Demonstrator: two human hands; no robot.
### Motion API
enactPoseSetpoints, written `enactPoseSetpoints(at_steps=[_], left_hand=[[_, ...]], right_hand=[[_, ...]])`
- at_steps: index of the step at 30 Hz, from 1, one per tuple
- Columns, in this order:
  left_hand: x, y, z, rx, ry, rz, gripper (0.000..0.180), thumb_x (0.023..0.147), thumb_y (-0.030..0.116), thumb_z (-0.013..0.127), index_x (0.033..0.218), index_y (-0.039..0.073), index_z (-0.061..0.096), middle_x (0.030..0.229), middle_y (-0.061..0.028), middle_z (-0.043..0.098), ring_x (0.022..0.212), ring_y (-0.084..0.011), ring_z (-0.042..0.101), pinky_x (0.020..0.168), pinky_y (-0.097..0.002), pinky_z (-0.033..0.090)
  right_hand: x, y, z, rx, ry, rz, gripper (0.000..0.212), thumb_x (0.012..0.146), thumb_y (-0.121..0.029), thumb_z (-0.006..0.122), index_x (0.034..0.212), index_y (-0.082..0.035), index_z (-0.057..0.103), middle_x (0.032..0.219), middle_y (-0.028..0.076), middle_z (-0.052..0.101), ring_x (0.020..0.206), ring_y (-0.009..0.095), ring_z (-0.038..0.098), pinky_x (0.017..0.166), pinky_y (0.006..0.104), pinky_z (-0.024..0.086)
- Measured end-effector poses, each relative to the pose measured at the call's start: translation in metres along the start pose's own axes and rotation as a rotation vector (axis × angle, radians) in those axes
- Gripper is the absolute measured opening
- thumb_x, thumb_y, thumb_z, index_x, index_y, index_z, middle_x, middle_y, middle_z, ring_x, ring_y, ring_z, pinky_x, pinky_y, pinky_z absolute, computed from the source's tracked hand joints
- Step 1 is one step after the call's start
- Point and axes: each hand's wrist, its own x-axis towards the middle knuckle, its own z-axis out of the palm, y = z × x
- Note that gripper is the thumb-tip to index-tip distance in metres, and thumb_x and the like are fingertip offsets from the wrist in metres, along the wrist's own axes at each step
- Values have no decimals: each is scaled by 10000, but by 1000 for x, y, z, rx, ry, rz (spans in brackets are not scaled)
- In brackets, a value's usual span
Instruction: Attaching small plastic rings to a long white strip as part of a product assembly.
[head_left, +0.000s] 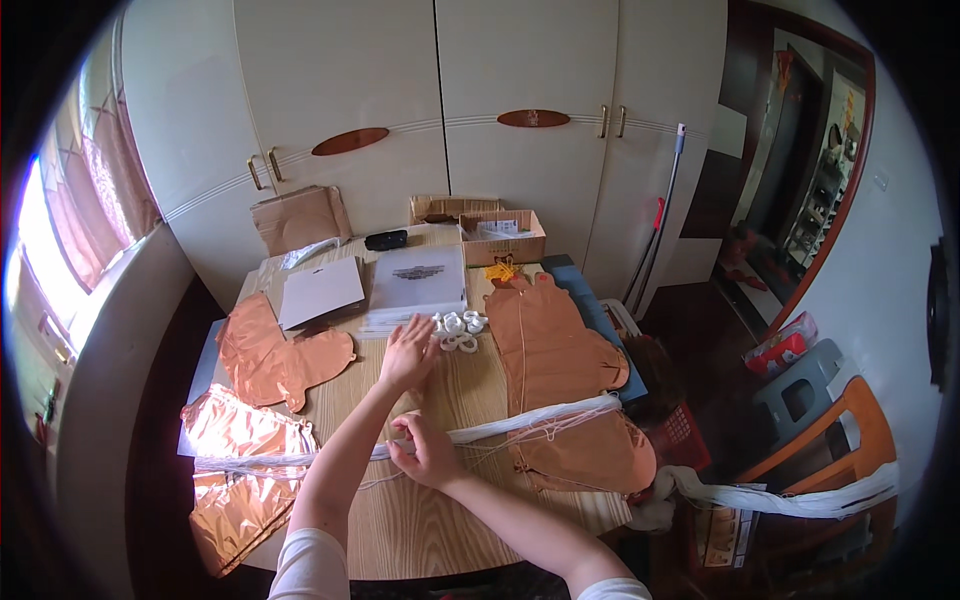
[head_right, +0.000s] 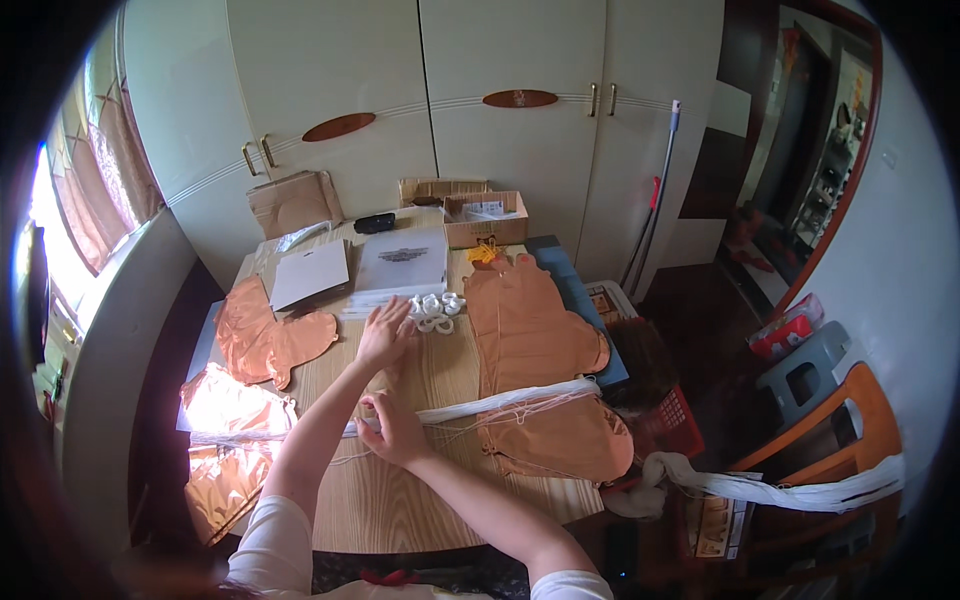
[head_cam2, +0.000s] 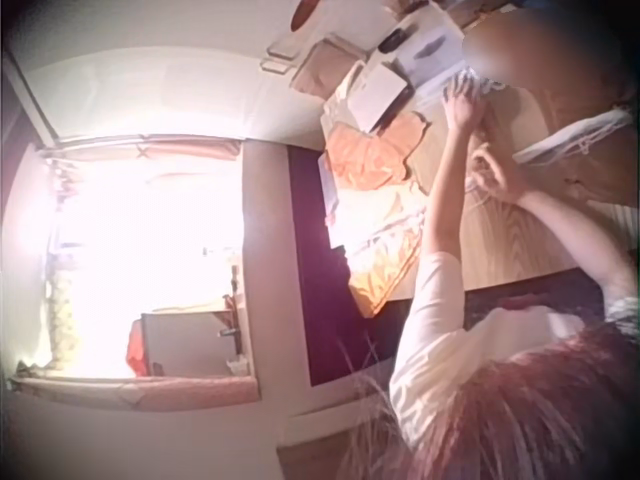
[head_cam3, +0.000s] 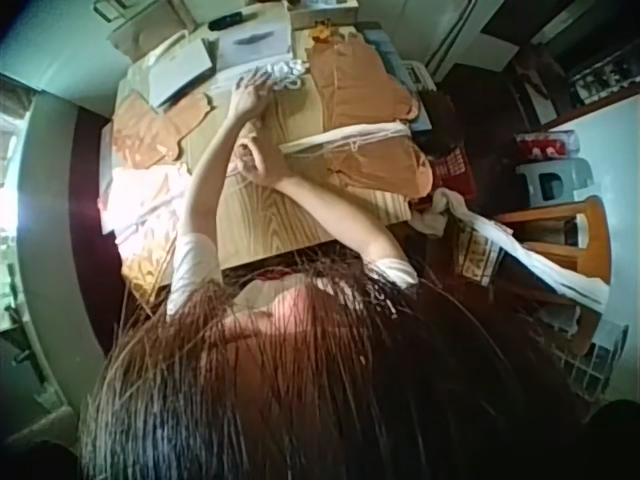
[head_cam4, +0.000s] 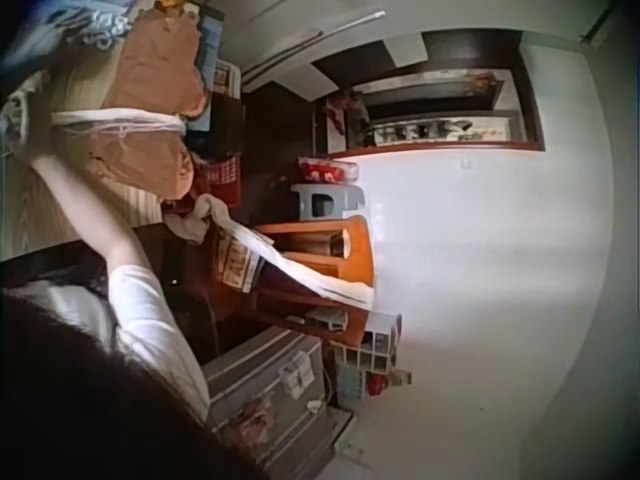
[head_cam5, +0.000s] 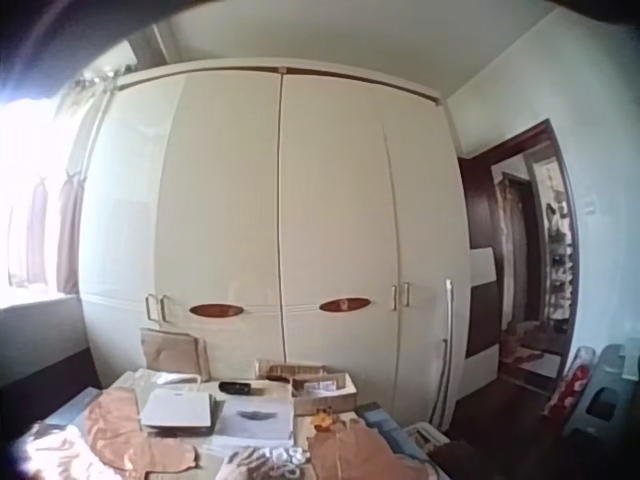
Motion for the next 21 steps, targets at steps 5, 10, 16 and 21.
enactPoseSetpoints(at_steps=[5,10,16,21], left_hand=[[-13,-13,14,-101,-115,-222,578,896,339,360,1348,-11,273,1355,-202,365,1315,-292,260,1082,-444,149],[-9,-5,21,-172,-206,-254,639,903,373,322,1368,-43,182,1378,-225,315,1330,-305,215,1086,-464,100],[-23,-20,6,-190,-80,-274,590,898,333,370,1362,1,220,1347,-204,361,1275,-307,292,1047,-479,160],[-71,13,-78,-297,-78,-305,420,819,206,547,1214,82,478,1067,-159,592,899,-270,580,794,-382,435]], right_hand=[[1,-6,-3,15,-19,49,274,794,-174,575,1008,-29,486,926,125,541,842,275,557,725,358,450],[3,-3,-4,19,-12,22,284,792,-175,581,1017,-29,488,912,122,545,826,270,559,718,355,450],[-2,-2,6,13,18,49,248,801,-160,577,1000,-32,503,881,127,543,765,267,556,683,359,452],[0,-4,-1,65,46,168,199,779,-134,586,952,-51,531,836,107,532,735,257,550,660,358,448]])
